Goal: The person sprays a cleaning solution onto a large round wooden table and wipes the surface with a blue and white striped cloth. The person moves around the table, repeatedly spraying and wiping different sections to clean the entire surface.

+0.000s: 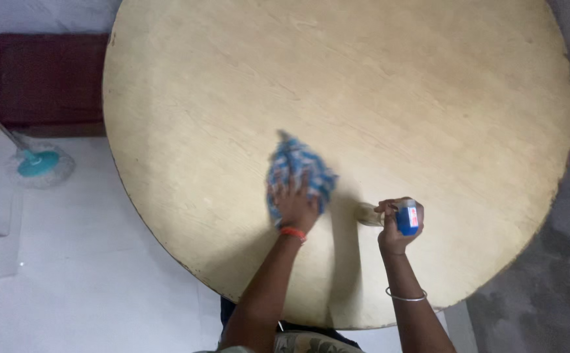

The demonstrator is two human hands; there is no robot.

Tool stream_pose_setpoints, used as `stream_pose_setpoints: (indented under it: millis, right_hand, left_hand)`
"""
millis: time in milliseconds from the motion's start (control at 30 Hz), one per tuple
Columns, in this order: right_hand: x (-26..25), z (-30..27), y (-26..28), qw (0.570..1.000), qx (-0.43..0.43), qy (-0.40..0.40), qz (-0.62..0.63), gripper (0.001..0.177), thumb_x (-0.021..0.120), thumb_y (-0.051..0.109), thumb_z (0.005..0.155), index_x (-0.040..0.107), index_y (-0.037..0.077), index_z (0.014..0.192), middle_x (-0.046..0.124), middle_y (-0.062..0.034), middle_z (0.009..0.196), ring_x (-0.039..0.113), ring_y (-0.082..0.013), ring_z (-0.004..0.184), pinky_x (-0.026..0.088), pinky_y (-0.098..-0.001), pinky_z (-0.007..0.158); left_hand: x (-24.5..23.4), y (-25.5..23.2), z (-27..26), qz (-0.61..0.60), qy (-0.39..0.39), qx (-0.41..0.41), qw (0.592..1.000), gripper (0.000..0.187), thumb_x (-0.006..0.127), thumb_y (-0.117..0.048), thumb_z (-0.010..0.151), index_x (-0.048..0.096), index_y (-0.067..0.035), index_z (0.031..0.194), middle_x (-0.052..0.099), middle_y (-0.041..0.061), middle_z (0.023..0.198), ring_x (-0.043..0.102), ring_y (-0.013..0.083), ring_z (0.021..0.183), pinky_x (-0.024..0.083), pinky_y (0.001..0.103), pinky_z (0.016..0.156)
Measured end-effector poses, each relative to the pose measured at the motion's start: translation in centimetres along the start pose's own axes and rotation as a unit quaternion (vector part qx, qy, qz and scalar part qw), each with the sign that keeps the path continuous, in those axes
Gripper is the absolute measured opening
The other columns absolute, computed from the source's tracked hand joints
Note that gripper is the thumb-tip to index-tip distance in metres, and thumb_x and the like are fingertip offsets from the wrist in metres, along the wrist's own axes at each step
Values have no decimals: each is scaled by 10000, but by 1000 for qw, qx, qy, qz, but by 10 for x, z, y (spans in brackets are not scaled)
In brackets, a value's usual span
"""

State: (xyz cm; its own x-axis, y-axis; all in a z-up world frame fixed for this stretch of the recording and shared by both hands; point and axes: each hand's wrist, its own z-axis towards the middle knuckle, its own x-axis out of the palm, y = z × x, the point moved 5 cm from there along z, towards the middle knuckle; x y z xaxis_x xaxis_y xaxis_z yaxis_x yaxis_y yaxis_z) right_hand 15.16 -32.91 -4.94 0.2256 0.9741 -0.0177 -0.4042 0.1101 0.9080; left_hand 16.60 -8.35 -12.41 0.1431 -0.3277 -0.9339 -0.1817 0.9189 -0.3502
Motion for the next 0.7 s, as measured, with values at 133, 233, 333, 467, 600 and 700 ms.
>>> stream_pose_setpoints:
  millis: [133,233,333,467,600,700]
  right_hand:
    - [1,-14,5,1000,18,17,14,274,697,92,986,508,-7,1157,652,-124,965,700,-223,853,589,-347,797]
    - [7,-40,16,998,32,52,6,371,736,181,969,512,-8,1197,677,-118,936,697,-215,889,575,-344,835]
    - [28,-73,29,996,20,84,0,427,758,249,962,505,-4,1194,679,-118,975,692,-220,968,573,-355,893]
    - [79,-109,42,978,32,203,29,550,798,348,913,499,22,1240,673,-126,1068,688,-210,973,578,-371,892]
    - [104,-121,61,928,-14,369,56,790,836,450,862,416,33,1386,504,-216,1333,497,-287,1284,418,-458,1078]
    - [98,-94,46,927,50,361,89,857,688,608,932,336,100,1525,293,-245,1580,269,-359,1525,259,-494,1241]
  left_hand:
    - [-10,-48,15,-134,95,85,983,712,638,-415,876,447,-281,1550,218,103,1670,95,424,1560,-30,682,1195]
    - [-33,-37,1,-159,3,146,976,734,683,-271,865,487,-298,1572,291,43,1708,192,359,1607,36,660,1255]
    - [-53,-8,-51,-260,-43,218,940,799,701,-172,817,496,-215,1589,374,46,1733,299,342,1652,113,628,1364]
    - [-56,7,-128,-348,36,226,909,973,854,-378,647,449,-27,1459,435,223,1526,327,442,1454,147,667,1174]
    - [-14,34,-130,-319,62,76,943,657,834,-438,782,624,-138,1327,671,75,1385,586,254,1415,303,550,1311]
    - [-22,56,-122,-313,-60,126,940,563,837,-380,701,655,-138,1174,696,79,1342,601,266,1345,318,521,1271]
